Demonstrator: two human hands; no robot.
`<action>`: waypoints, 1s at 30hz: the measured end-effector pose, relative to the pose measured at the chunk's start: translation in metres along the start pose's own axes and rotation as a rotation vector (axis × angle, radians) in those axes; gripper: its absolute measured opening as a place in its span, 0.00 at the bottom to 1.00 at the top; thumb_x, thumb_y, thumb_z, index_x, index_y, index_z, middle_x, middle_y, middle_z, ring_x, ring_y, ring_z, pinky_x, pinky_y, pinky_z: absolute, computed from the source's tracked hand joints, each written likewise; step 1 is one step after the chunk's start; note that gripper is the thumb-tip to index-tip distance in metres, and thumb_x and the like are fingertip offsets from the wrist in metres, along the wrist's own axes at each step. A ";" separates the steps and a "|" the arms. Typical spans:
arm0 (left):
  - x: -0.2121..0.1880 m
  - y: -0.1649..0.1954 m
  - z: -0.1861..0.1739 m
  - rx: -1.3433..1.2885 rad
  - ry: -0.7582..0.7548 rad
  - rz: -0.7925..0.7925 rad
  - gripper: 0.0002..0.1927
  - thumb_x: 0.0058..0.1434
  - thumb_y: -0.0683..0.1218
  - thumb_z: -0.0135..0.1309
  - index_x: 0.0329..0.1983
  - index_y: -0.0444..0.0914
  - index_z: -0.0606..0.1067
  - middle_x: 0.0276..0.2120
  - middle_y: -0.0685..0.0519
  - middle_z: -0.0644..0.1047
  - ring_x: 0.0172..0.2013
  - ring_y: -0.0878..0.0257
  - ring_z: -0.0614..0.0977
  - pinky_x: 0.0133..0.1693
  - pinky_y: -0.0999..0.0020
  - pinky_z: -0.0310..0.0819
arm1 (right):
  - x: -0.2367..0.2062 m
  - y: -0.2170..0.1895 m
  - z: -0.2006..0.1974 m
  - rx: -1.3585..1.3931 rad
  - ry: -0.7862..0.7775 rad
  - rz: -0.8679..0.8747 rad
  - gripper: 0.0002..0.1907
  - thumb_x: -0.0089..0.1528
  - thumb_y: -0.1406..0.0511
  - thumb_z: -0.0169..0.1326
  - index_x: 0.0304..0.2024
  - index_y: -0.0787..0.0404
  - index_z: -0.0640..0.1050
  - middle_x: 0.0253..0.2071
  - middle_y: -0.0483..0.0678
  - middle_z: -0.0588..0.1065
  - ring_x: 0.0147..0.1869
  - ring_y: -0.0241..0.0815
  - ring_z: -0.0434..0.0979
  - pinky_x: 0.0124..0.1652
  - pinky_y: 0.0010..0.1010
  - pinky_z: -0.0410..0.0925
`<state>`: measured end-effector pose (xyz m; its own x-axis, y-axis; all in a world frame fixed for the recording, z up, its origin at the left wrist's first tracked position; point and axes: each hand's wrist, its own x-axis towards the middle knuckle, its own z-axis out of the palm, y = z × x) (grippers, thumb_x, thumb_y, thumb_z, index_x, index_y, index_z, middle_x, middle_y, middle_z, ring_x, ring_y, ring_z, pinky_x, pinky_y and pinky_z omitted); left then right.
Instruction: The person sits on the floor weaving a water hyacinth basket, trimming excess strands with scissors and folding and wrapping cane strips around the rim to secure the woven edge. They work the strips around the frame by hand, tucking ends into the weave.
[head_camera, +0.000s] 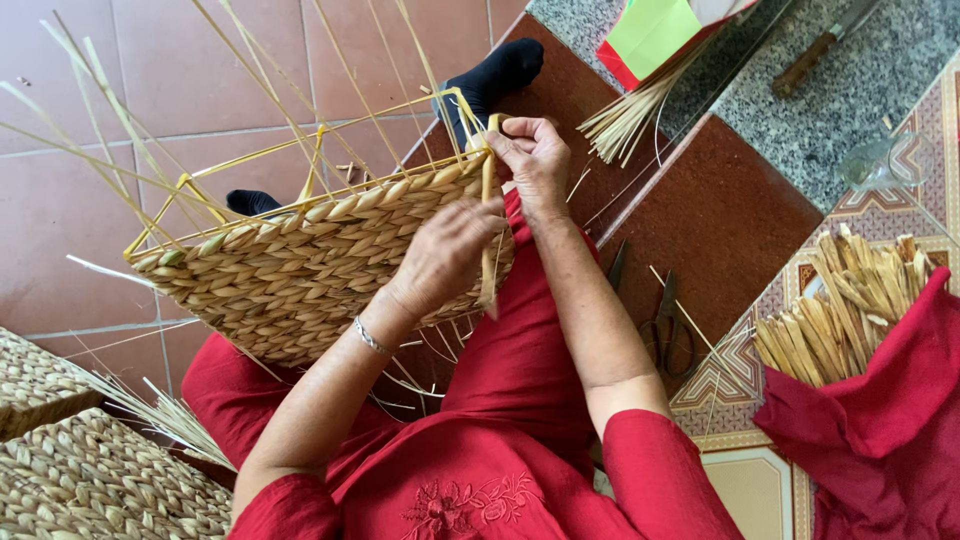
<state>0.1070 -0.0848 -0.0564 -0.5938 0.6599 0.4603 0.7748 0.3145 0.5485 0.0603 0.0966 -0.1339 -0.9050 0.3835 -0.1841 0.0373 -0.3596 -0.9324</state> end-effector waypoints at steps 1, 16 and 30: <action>0.002 0.005 -0.005 0.046 -0.077 0.038 0.24 0.54 0.35 0.56 0.56 0.34 0.72 0.57 0.41 0.76 0.48 0.47 0.81 0.50 0.56 0.76 | 0.000 -0.002 -0.001 0.034 -0.019 0.053 0.08 0.59 0.70 0.64 0.37 0.62 0.77 0.31 0.48 0.81 0.31 0.32 0.82 0.31 0.22 0.75; 0.103 -0.079 -0.009 0.376 -0.584 -0.543 0.07 0.61 0.40 0.57 0.42 0.34 0.81 0.41 0.40 0.80 0.45 0.46 0.83 0.48 0.55 0.78 | -0.005 -0.015 0.000 0.128 -0.365 0.316 0.20 0.62 0.51 0.57 0.42 0.61 0.81 0.40 0.41 0.80 0.49 0.31 0.77 0.53 0.22 0.69; 0.094 -0.094 -0.027 0.214 -0.650 -0.552 0.10 0.60 0.46 0.53 0.40 0.48 0.84 0.39 0.48 0.82 0.46 0.50 0.82 0.49 0.54 0.75 | -0.014 -0.005 0.008 0.201 -0.330 0.274 0.23 0.70 0.52 0.51 0.49 0.66 0.79 0.43 0.46 0.80 0.46 0.34 0.78 0.50 0.27 0.72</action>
<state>-0.0273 -0.0711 -0.0454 -0.7051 0.6128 -0.3568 0.4760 0.7820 0.4024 0.0691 0.0869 -0.1242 -0.9609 -0.0276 -0.2754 0.2398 -0.5800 -0.7785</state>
